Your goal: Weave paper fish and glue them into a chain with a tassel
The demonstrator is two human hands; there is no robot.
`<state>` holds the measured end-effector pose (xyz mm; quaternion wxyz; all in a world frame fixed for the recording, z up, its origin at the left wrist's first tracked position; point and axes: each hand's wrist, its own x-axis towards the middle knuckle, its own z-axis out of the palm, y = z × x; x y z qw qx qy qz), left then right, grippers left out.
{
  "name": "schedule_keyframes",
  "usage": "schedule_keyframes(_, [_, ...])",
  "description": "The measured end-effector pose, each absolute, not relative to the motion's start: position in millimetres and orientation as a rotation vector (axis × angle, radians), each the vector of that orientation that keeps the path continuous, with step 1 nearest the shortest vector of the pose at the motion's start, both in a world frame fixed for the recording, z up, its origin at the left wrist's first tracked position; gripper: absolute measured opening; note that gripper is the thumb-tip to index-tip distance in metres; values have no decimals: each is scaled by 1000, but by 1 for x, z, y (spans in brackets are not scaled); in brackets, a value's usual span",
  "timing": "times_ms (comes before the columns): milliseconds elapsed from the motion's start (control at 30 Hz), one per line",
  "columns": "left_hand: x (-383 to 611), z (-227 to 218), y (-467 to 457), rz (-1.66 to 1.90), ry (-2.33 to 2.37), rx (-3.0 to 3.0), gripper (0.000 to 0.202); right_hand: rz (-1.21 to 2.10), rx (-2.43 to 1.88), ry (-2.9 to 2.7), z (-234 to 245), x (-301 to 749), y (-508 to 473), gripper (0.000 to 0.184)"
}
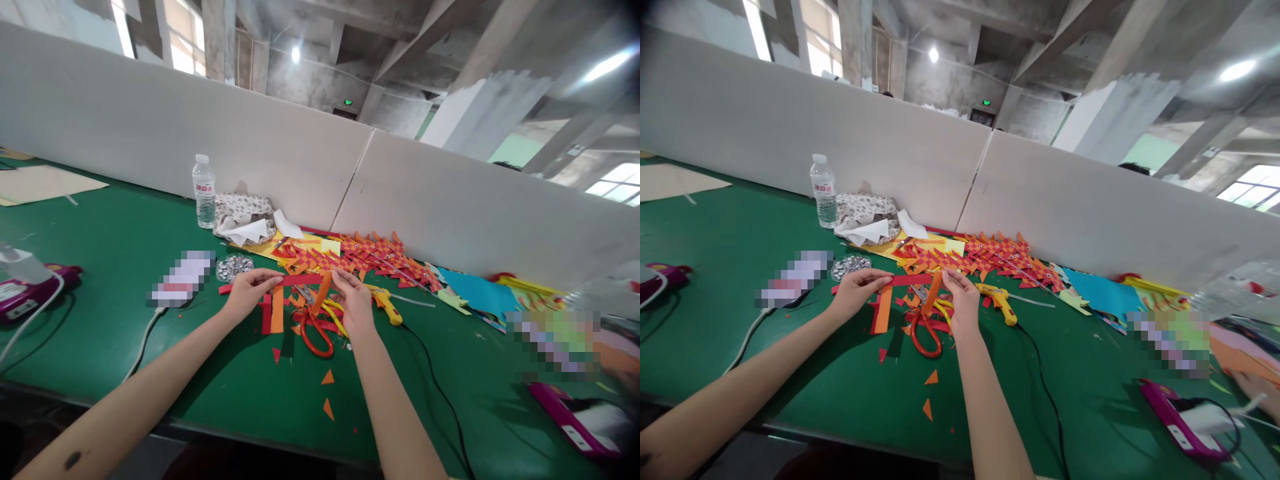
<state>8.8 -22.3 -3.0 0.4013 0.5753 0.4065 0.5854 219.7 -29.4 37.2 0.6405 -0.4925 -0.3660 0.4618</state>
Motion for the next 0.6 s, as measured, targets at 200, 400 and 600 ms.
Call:
schedule_keyframes(200, [8,-4,-22,1488,1052,1472,28,1056,-1134,-840,39,218,-31,27])
schedule_keyframes(400, [8,-4,-23,1477,1046,1489,28,1064,-1124,-841,37,218,-30,27])
schedule_keyframes(600, [8,-5,-23,1469,1046,1501,29,1061,-1135,-848,38,216,-30,27])
